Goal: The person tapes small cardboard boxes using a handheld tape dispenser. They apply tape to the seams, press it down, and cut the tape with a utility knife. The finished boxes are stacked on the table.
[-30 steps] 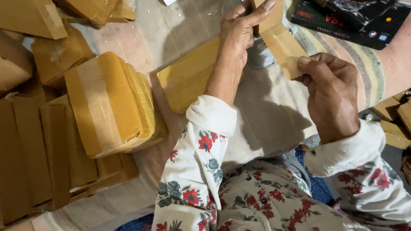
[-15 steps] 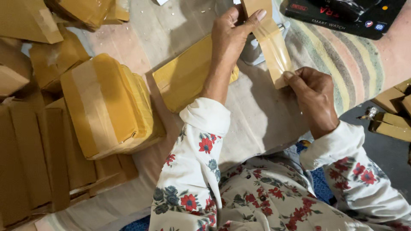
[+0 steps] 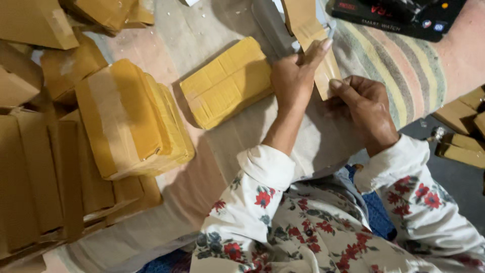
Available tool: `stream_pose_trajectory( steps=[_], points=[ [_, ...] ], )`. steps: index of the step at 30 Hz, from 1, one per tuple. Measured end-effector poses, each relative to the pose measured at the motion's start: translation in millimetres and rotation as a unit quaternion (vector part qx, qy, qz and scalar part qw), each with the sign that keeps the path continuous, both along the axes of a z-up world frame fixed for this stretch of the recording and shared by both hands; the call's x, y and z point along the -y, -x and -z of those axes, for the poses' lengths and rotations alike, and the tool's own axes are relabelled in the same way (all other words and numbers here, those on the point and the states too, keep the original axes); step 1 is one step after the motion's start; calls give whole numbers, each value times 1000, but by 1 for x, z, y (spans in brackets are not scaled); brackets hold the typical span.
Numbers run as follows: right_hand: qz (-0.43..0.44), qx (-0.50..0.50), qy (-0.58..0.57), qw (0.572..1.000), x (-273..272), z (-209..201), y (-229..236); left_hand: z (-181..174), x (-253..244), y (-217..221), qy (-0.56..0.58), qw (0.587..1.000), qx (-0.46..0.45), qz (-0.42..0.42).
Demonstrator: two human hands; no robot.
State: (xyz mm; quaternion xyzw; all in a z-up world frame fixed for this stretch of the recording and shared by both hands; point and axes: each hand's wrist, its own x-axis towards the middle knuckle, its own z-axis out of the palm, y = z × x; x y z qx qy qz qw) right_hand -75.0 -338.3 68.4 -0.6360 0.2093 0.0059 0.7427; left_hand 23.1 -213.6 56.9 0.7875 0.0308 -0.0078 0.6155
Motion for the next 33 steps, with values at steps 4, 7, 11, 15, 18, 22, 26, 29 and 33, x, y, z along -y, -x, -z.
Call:
stream_pose_trajectory(
  steps=[4,7,11,15,18,22,26,29,33],
  points=[
    [0,25,-25,999,0,7,-1,23,12,2,48,998,32,-41],
    [8,31,-26,999,-1,10,0,44,19,-1,24,998,34,-38],
    [8,-42,47,998,-6,6,13,50,20,6,-34,998,50,-23],
    [26,-52,57,997,-2,-11,25,18,7,33,107,990,93,0],
    [-40,-51,23,998,-6,-20,31,0,-30,80,70,990,126,-12],
    [-218,-22,110,969,-21,-40,-1,-11,-86,93,-37,955,259,-141],
    [-420,-24,282,862,-62,-62,-90,-15,-129,70,-162,917,266,-251],
    [-475,10,327,817,-90,-66,-147,-11,-136,54,-259,877,245,-323],
    [-493,-33,393,776,-108,-58,-182,0,-132,45,-323,861,191,-343]
  ],
)
